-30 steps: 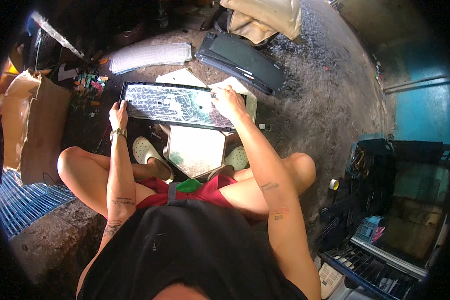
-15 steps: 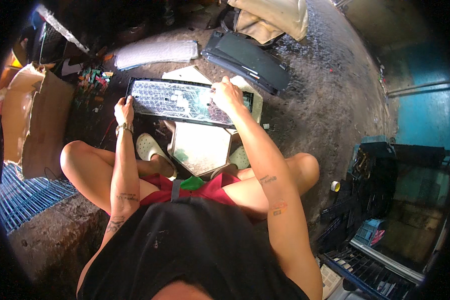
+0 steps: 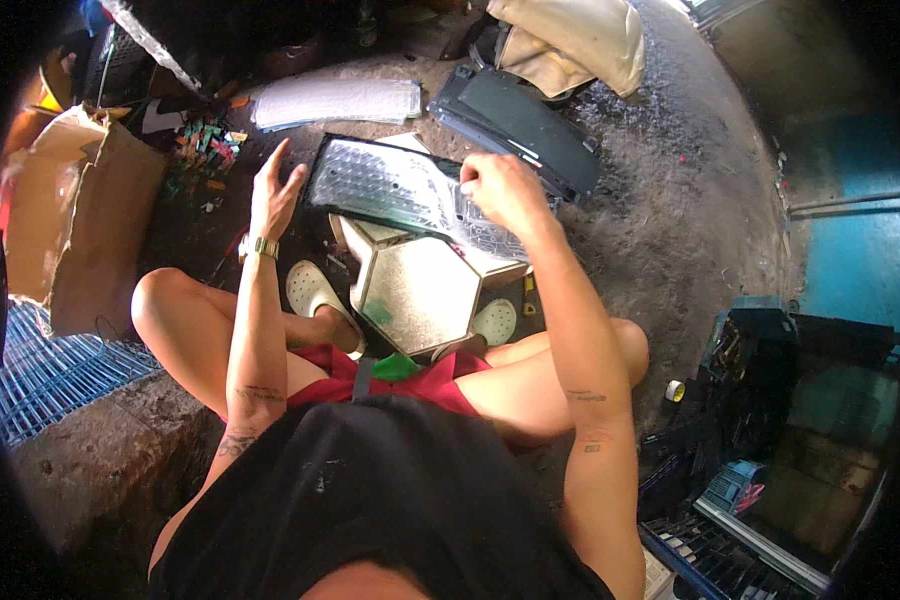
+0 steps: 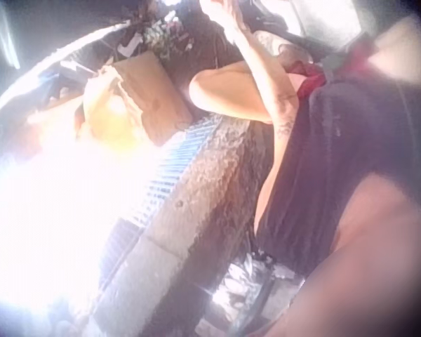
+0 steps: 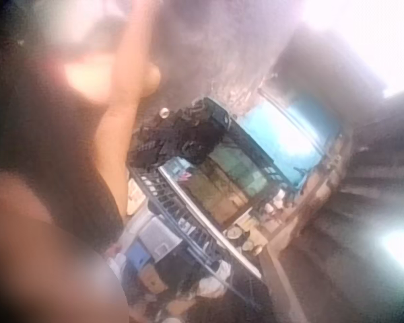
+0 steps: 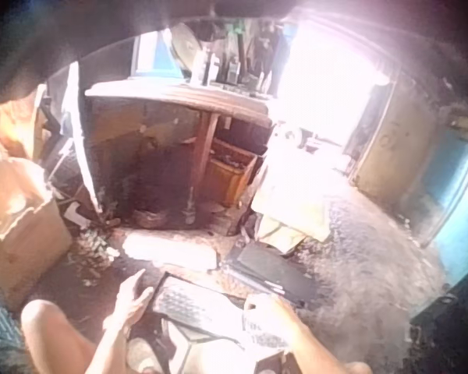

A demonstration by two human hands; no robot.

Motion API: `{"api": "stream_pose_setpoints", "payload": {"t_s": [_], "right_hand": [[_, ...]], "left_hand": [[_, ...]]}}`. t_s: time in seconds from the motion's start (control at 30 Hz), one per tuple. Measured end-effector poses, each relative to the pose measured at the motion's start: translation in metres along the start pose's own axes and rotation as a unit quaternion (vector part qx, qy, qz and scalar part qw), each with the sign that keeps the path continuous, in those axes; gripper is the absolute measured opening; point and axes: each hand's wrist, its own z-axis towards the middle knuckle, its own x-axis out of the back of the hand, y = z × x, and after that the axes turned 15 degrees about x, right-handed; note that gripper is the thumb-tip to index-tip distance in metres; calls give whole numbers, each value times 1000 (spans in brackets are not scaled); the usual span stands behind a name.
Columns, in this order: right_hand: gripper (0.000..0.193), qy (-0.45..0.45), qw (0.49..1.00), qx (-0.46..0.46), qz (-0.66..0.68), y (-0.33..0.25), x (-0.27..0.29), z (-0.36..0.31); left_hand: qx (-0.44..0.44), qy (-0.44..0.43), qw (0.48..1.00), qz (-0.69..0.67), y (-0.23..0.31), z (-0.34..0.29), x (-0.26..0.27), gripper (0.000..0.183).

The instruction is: The person sits on the floor and disassembles a black plastic electronic housing. They use a screwdriver to remove screws, a hammer to tap the casing, and a pry tool to separate the shell from the internal components. The person removes the front cover, internal frame, and a transparent plastic sheet, placing the parts aside.

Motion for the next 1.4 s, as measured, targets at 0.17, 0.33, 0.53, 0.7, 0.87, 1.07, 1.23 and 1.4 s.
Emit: {"api": "stream_pose_setpoints", "payload": {"t_s": [0.17, 0.33, 0.53, 0.7, 0.87, 1.07, 1.23, 1.4], "right_hand": [[14, 53, 998, 28, 37, -21, 35, -8], [16, 110, 985, 112, 75, -34, 74, -31], [10, 109, 974, 72, 183, -13, 119, -57], [8, 108, 962, -125, 216, 48, 93, -58], [16, 107, 966, -102, 214, 68, 66, -55], [26, 71, 970, -101, 209, 46, 76, -56], [28, 246, 968, -6, 42, 29, 70, -57], [48, 155, 973, -2, 173, -43, 42, -61]], "left_hand": [[23, -63, 996, 54, 21, 0, -16, 57], [-46, -40, 998, 5, 45, -3, -29, 65], [220, -464, 732, -447, 86, 7, -26, 60], [270, -495, 745, -356, 112, 5, -5, 15], [252, -411, 818, -315, 130, 4, 21, 21], [185, -386, 871, -240, 150, 9, 60, 19], [251, -378, 827, -332, 162, -5, 77, 13], [243, -349, 787, -446, 176, -43, 48, 15]]}}
